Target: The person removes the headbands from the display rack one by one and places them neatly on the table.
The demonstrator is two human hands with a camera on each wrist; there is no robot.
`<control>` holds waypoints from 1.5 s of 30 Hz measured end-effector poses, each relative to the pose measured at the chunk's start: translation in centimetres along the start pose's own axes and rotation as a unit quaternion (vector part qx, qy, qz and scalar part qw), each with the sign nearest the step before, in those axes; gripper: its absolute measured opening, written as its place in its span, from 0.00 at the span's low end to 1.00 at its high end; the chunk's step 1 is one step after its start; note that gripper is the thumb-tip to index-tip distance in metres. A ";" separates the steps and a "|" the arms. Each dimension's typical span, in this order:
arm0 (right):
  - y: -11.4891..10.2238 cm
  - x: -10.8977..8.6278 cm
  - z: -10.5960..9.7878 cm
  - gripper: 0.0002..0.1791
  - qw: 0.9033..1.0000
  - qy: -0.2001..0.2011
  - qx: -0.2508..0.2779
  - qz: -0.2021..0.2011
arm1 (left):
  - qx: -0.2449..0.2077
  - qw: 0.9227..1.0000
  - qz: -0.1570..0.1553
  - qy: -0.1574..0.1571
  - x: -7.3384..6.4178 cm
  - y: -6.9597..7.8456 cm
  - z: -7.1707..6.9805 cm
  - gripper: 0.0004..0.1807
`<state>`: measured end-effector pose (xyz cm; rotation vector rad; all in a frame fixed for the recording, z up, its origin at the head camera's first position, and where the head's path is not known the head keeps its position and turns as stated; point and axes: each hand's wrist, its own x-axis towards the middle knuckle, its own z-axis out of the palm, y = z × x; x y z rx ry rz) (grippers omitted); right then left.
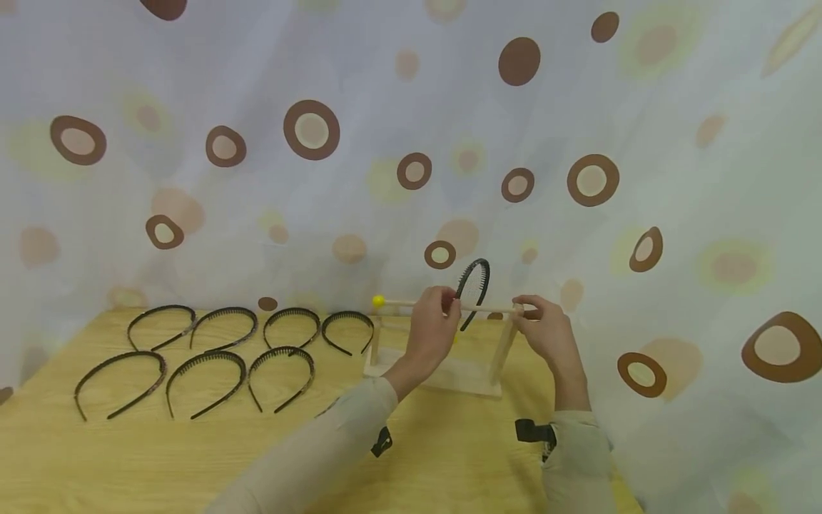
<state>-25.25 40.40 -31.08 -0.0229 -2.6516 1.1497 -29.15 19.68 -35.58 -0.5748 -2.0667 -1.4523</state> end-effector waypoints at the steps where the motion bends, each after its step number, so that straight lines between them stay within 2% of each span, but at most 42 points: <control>1: 0.0 -0.1 0.0 0.23 1.000 -0.002 0.000 0.000 | -0.007 1.000 -0.003 0.005 0.0 -0.2 -0.2 0.06; 8: 0.0 -0.6 0.1 0.23 1.000 -0.012 0.003 -0.001 | -0.059 0.997 0.007 0.050 0.5 -1.1 -1.6 0.05; 15: -0.2 -0.7 -0.2 0.24 1.000 -0.010 0.000 -0.006 | -0.050 0.994 0.033 0.089 2.0 -0.6 -3.5 0.04; 19: -0.1 -0.6 -0.2 0.24 1.000 -0.011 -0.002 -0.009 | -0.056 0.993 0.035 0.102 2.4 -0.7 -4.7 0.05; 23: 0.1 -0.5 -0.2 0.24 1.000 -0.012 0.000 -0.008 | -0.058 0.990 0.037 0.123 2.7 -0.9 -6.3 0.05; 26: 0.2 -0.5 -0.1 0.24 1.000 0.003 -0.001 -0.006 | -0.062 0.988 0.033 0.134 3.0 -1.0 -7.9 0.06; 29: 0.5 -0.5 0.0 0.24 1.000 0.026 -0.001 -0.002 | -0.071 0.988 0.018 0.138 3.2 -1.2 -9.8 0.07; 31: 0.6 -0.6 0.1 0.24 0.999 0.038 0.001 0.005 | -0.093 0.986 0.005 0.137 3.1 -1.3 -11.3 0.08; 37: 0.7 -0.7 0.1 0.26 0.997 0.060 0.016 0.049 | -0.160 0.978 -0.057 0.119 1.6 -2.5 -15.8 0.12; 41: 0.6 -0.4 0.0 0.28 0.996 0.065 0.025 0.060 | -0.148 0.977 -0.117 0.095 0.1 -3.5 -18.3 0.13; 45: 0.5 -0.1 -0.2 0.29 0.996 0.063 0.028 0.064 | -0.103 0.977 -0.179 0.041 -1.4 -5.3 -19.5 0.14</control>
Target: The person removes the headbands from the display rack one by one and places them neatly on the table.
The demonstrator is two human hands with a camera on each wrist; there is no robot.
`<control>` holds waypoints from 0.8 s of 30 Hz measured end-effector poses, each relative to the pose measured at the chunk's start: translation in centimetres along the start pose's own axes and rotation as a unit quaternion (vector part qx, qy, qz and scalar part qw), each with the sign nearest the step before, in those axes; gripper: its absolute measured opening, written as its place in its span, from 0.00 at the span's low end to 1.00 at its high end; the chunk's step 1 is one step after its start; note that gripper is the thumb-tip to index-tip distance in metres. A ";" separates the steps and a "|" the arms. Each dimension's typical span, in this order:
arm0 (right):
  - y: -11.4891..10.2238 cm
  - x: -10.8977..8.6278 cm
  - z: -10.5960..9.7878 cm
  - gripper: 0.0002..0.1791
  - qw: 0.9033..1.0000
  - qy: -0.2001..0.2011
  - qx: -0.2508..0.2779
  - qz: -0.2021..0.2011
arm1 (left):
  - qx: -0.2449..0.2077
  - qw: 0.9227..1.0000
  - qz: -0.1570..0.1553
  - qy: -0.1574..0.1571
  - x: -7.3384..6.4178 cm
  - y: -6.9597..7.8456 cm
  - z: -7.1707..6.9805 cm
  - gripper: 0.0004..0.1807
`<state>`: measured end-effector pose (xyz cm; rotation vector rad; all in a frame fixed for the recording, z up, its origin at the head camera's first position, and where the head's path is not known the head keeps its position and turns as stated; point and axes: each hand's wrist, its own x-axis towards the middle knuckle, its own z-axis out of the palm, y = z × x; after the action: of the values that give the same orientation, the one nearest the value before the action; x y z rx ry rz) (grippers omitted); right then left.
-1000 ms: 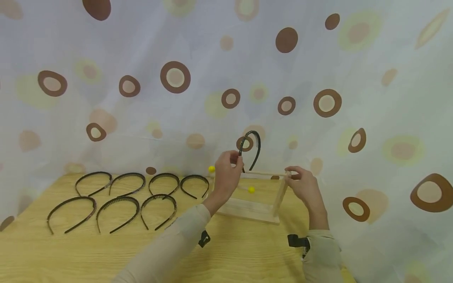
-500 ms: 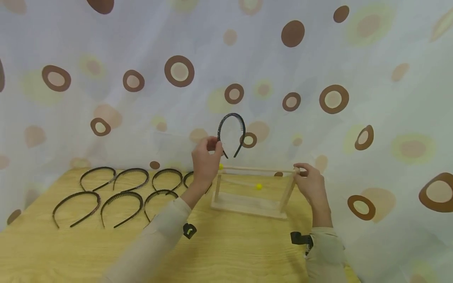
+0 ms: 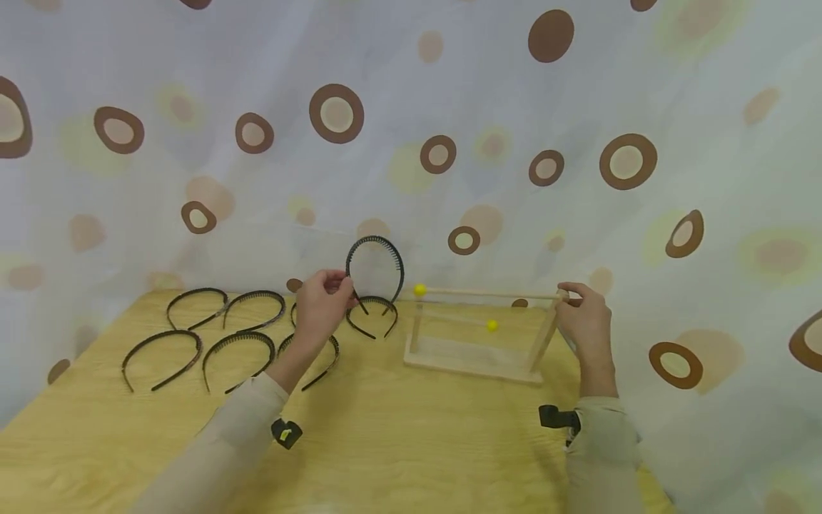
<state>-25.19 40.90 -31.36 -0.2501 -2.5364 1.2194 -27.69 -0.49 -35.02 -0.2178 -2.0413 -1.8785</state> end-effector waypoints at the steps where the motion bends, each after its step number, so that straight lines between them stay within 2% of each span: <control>1: 0.0 0.0 -0.1 0.29 1.000 0.002 0.000 0.002 | 0.013 1.000 -0.017 -0.016 -0.2 -0.5 -0.2 0.14; 5: -0.2 -0.3 -0.3 0.30 1.000 -0.002 -0.005 0.011 | 0.060 0.992 -0.083 -0.071 -1.6 -2.6 -0.5 0.16; 10: -0.4 -0.4 0.0 0.30 1.000 -0.008 0.004 0.017 | 0.098 0.981 -0.131 -0.108 -3.2 -4.5 -1.4 0.17; 14: -0.5 -0.4 0.3 0.30 1.000 -0.010 0.014 0.023 | 0.099 0.974 -0.165 -0.117 -3.3 -5.0 -1.9 0.14; 18: -0.6 -0.6 0.3 0.30 0.999 -0.016 0.018 0.029 | 0.117 0.963 -0.198 -0.138 -3.1 -5.5 -2.2 0.13; 21: -0.4 -0.8 0.3 0.29 0.999 -0.017 0.017 0.035 | 0.126 0.956 -0.213 -0.157 -3.1 -6.1 -2.1 0.13; 24: -0.2 -0.9 0.2 0.29 0.999 -0.018 0.020 0.041 | 0.163 0.950 -0.199 -0.175 -3.0 -6.6 -2.0 0.09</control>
<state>-24.44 40.36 -31.51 -0.3279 -2.5514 1.3148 -26.90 -2.76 -42.19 -0.0555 -2.7788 -1.7685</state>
